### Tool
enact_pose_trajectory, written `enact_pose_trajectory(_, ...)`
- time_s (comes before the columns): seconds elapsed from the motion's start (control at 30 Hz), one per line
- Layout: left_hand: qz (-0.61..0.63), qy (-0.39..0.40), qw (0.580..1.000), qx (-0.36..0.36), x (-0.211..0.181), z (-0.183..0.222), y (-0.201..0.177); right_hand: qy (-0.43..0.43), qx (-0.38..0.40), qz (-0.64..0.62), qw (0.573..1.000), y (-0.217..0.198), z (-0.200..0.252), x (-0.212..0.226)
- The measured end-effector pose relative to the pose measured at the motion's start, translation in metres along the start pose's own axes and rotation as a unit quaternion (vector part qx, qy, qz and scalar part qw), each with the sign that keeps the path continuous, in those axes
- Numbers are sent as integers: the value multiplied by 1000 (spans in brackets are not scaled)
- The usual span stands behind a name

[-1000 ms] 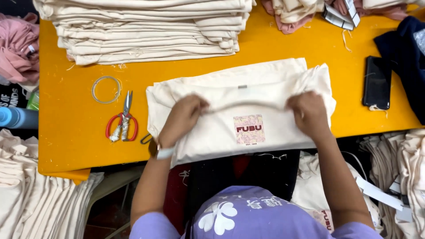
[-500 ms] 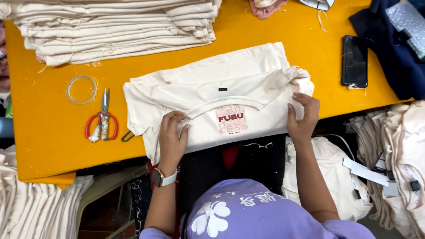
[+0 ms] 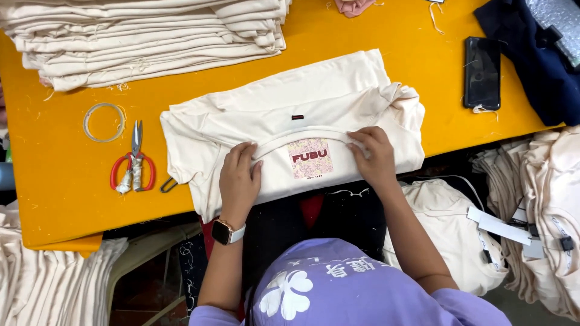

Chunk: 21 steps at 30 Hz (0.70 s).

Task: Trimming loose threads from t-shirts using scissors at a quality control station

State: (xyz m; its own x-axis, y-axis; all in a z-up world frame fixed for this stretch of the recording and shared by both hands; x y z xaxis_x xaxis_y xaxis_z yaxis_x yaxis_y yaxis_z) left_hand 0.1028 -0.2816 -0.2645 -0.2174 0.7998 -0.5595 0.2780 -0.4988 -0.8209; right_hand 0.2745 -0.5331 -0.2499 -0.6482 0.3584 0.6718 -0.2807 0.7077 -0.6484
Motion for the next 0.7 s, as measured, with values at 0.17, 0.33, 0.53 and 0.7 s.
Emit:
enact_pose_trajectory(0.17, 0, -14, 1000, 2, 6, -1, 5, 24, 11, 8, 1000, 7, -2, -21)
enact_pose_trajectory(0.33, 20, -34, 999, 6, 6, -3, 2, 85, -9, -117, 990, -4, 16, -40)
enact_pose_trajectory(0.53, -16, -51, 999, 3, 11, -17, 13, 4, -7, 48, 999, 8, 2, -9)
enact_pose_trajectory(0.7, -43, -81, 996, -5, 13, -34, 15, 66, 8, 137, 988, 26, -23, -15)
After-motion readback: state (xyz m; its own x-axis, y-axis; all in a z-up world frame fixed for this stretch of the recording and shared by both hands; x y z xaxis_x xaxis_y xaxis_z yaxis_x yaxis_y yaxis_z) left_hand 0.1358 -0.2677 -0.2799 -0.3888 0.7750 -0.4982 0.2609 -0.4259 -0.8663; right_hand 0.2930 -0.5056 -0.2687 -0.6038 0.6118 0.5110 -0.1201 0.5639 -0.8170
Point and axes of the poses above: each hand's wrist, its own z-axis away from the middle knuckle, its own y-axis out of the palm, x = y × z, the point moved 9 cm from there along -z, towards the middle knuckle, and after that the axes turned 10 degrees about x, right-handed, at the moved point
